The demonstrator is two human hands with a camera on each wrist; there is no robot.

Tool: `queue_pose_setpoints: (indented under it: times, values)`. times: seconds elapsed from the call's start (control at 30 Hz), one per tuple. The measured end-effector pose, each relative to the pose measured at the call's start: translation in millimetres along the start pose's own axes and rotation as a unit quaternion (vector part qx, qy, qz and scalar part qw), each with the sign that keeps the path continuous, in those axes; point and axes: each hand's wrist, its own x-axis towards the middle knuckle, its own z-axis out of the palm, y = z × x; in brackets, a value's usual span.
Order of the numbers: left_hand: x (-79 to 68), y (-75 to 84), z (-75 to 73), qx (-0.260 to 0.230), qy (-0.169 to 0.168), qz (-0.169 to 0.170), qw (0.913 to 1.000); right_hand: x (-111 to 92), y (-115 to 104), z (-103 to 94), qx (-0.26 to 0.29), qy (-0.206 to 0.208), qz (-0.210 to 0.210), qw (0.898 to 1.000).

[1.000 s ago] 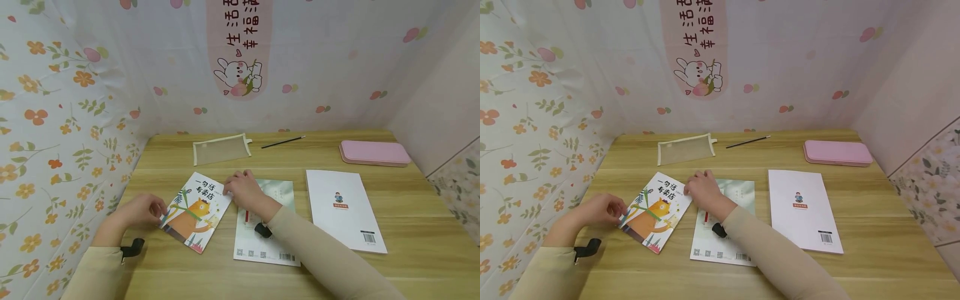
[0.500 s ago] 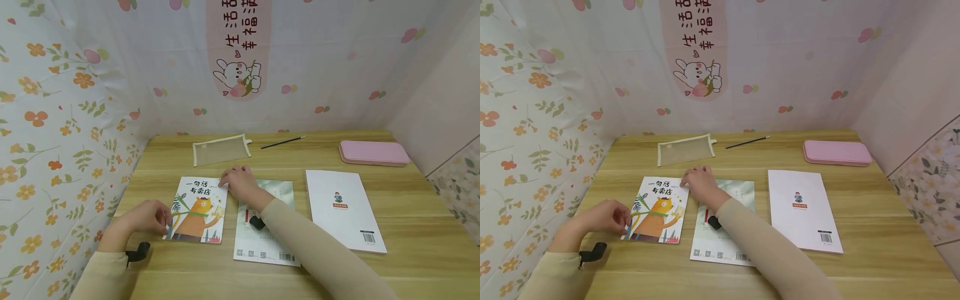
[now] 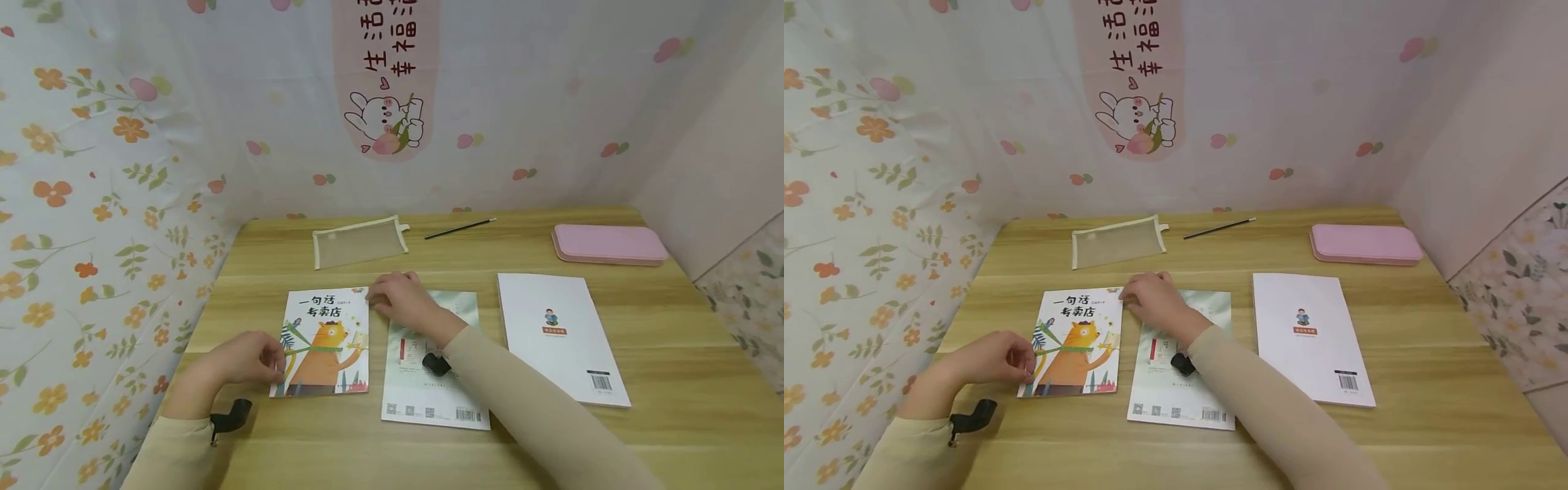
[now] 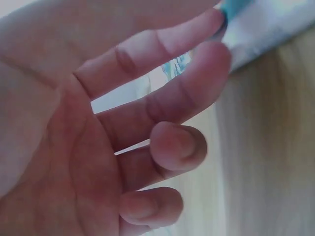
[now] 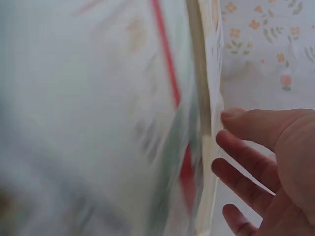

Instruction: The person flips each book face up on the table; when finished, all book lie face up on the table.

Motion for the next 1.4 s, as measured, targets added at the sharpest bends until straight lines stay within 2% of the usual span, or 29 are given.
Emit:
queue_pose_setpoints:
  times: [0.13, 0.3, 0.47, 0.57, 0.73, 0.87, 1.03, 1.1, 1.23, 1.4]
  values:
    - [5.2, 10.7, 0.8, 0.027, 0.037, 0.005, 0.9989, -17.0, 15.9, -9.2, 0.0, 0.03, 0.023, 0.999]
    - [18.2, 25.7, 3.6, 0.053, 0.076, 0.017, 0.9956, -39.8, 35.3, -22.7, 0.014, 0.067, 0.081, 0.994]
    - [29.7, 38.3, 11.1, 0.058, 0.082, 0.006, 0.9949, -57.9, 50.6, -33.3, 0.021, 0.091, 0.103, 0.99]
    - [37.0, 45.3, 18.9, 0.057, 0.082, 0.025, 0.9947, -70.4, 58.5, -38.1, 0.0, 0.097, 0.107, 0.989]
    - [49.2, 59.7, 35.0, 0.066, 0.084, 0.078, 0.9913, -92.8, 68.9, -48.2, -0.034, 0.096, 0.115, 0.988]
    - [57.0, 73.8, 45.9, 0.085, 0.088, 0.096, 0.9879, -105.9, 75.6, -55.2, -0.051, 0.092, 0.114, 0.988]
    - [64.0, 88.3, 60.7, 0.136, 0.107, 0.12, 0.9776, -114.9, 83.0, -58.1, -0.067, 0.08, 0.113, 0.988]
    - [65.5, 94.8, 67.2, 0.14, 0.102, 0.12, 0.9775, -117.7, 85.3, -59.0, -0.067, 0.072, 0.116, 0.988]
    - [66.2, 106.5, 77.3, 0.125, 0.081, 0.108, 0.9829, -122.8, 90.0, -61.1, -0.066, 0.061, 0.116, 0.989]
    - [65.9, 114.5, 83.6, 0.128, 0.077, 0.102, 0.9835, -125.6, 97.3, -63.8, -0.059, 0.051, 0.104, 0.991]
